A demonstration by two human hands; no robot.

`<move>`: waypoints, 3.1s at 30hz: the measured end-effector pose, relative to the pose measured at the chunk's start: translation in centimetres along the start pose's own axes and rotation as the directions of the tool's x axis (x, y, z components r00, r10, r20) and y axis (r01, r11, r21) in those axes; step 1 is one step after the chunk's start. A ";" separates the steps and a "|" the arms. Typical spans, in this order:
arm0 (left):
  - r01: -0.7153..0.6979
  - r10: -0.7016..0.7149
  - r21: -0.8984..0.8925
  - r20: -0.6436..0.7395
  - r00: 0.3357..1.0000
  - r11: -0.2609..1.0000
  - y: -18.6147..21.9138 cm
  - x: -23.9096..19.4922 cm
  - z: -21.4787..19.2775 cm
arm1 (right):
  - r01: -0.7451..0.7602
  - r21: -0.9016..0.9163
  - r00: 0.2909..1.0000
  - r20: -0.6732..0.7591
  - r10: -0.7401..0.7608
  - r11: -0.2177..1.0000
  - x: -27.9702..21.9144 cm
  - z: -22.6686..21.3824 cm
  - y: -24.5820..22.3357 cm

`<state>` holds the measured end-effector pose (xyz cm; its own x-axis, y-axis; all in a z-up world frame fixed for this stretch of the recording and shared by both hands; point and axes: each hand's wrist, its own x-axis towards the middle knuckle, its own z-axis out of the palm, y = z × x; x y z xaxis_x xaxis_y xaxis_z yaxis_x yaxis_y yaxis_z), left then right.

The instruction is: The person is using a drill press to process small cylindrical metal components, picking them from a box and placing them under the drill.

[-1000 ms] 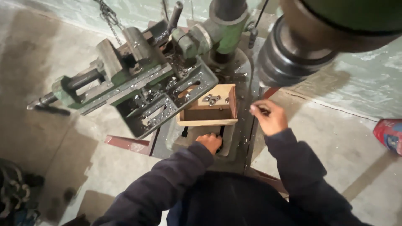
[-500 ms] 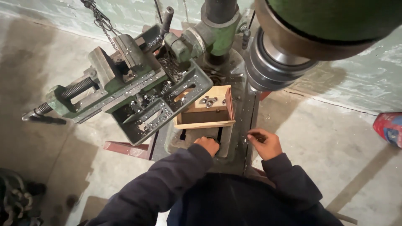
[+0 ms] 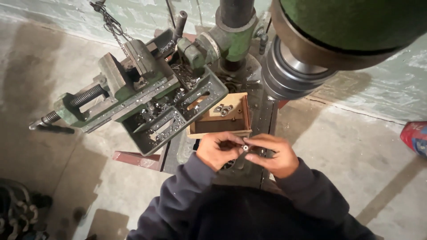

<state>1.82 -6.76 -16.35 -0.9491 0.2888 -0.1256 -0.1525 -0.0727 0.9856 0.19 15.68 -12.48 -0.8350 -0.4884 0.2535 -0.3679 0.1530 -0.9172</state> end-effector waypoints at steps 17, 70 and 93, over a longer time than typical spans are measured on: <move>-0.100 0.146 -0.297 0.138 0.980 0.950 11.4 2.2 3.5 | 0.044 -0.027 0.996 -0.073 -0.046 0.999 6.0 -5.5 -10.0; -0.278 0.224 -0.423 -0.175 0.959 0.862 16.4 1.2 7.8 | -0.025 0.284 0.992 -0.110 0.058 0.959 7.0 -5.5 -13.1; -0.300 0.227 -0.396 -0.221 0.948 0.868 16.2 1.7 8.2 | -0.021 0.335 0.996 -0.069 0.047 0.942 7.1 -5.8 -12.8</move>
<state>-0.02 0.39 0.37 -0.9958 0.0463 0.0796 0.0433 -0.5279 0.8482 -3.39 15.29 2.81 -0.8777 -0.4201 0.2305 -0.1917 -0.1331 -0.9724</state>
